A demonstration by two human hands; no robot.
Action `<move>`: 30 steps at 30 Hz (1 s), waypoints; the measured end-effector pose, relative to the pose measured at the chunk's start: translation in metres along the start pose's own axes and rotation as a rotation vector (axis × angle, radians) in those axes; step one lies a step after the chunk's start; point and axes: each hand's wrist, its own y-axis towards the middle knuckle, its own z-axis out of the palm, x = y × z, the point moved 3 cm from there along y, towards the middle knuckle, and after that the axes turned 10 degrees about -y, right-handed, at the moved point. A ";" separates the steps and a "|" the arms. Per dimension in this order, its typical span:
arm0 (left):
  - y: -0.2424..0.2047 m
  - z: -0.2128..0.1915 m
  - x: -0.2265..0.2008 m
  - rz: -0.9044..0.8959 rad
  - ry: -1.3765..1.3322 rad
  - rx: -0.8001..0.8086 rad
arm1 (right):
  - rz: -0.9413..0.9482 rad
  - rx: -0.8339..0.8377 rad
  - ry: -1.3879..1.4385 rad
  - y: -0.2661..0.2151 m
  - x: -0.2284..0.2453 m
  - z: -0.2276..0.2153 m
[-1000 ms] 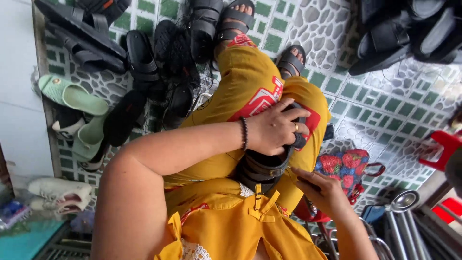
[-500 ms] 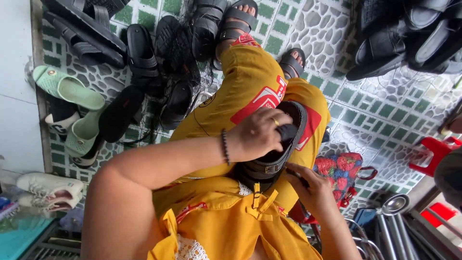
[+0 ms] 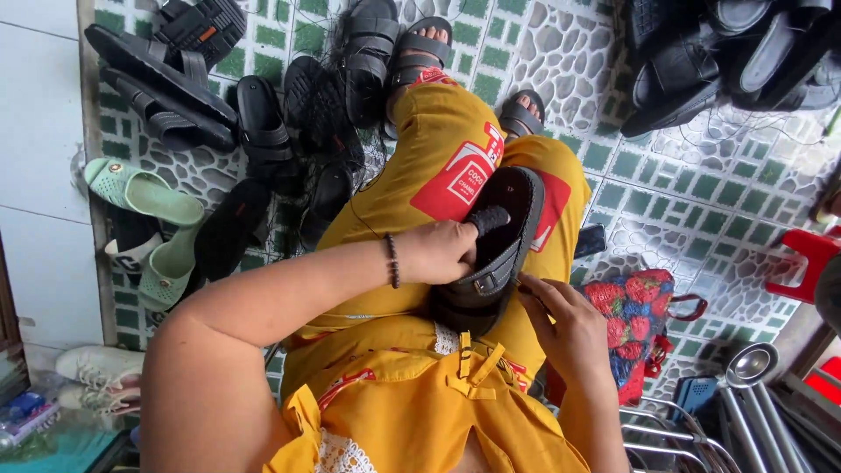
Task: The person sews a black sandal strap by hand using a needle and thread while sitting on a tiled floor.
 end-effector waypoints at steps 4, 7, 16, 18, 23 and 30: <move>-0.020 -0.093 -0.066 0.185 0.687 -0.282 | -0.086 -0.009 -0.159 0.001 0.004 0.000; -0.047 -0.157 -0.007 0.038 0.797 -0.640 | -0.143 0.021 -0.181 0.008 0.007 0.003; -0.044 -0.084 -0.065 0.626 0.525 -0.859 | -0.082 0.062 -0.171 0.007 0.000 0.015; -0.018 -0.047 -0.019 0.587 0.563 -0.613 | -0.083 0.064 -0.172 0.005 0.000 0.014; -0.033 -0.043 -0.020 0.555 0.392 -0.303 | -0.101 0.093 -0.212 0.004 -0.006 0.017; -0.023 -0.012 -0.006 0.181 -0.691 -0.146 | -0.036 0.185 -0.046 0.004 -0.013 0.025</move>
